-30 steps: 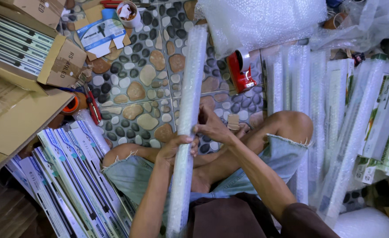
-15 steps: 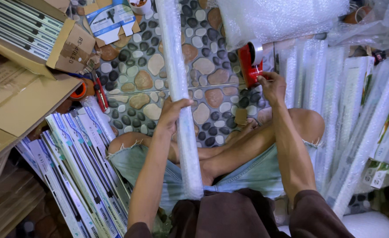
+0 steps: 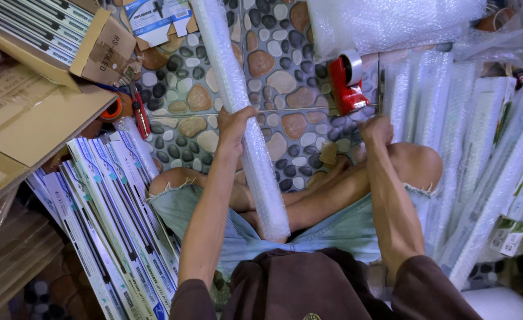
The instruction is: The person sits on the floor and wraps long, thin packages in bubble wrap. They roll each package in the bubble wrap and secure it with tape from a handheld dispenser, then place the wrapped items aside.
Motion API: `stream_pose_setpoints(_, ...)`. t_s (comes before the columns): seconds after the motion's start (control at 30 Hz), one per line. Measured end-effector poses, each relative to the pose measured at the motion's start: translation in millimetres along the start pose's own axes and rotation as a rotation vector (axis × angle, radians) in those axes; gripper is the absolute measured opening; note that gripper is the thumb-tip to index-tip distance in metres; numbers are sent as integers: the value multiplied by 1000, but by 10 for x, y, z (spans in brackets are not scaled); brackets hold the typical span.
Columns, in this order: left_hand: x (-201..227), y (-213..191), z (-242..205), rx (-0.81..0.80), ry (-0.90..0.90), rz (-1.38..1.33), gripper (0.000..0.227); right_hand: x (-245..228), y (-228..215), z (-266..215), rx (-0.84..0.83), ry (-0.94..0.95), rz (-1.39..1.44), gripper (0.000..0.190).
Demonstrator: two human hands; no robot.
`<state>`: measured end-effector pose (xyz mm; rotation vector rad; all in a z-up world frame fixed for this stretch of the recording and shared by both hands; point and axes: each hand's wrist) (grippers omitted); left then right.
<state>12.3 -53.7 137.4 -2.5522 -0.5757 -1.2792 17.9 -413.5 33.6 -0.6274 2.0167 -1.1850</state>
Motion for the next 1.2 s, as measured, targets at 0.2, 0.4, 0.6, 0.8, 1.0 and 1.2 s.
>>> stream_pose_setpoints(0.2, -57, -15, 7, 62, 47, 83, 53, -632, -291, -1489, -543, -397, 715, 19)
stream_pose_setpoints(0.4, -153, -33, -9, 44, -9, 57, 60, -1047, -92, -2080, -780, -461, 391, 48)
stream_pose_setpoints(0.6, -137, -157, -407, -871, -78, -675, 36, -1035, -562, -2455, -944, -344, 411, 81)
stream_pose_setpoints(0.8, -349, 187, -535, -954, 87, -392, 88, -289, -1311, -2500, -526, -227, 501, 69)
stream_pose_setpoints(1.0, -939, -332, 31, -433, 292, 541, 63, 1656, -1836, -2315, 49, 244, 27, 94)
stream_pose_setpoints(1.2, -1501, -812, 301, 18, 547, 1411, 92, 2604, -1138, -2200, 298, 74, -420, 77)
Point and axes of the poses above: each hand's wrist, its own z-axis towards the middle knuckle, its own y-axis out of the palm, x = y × z
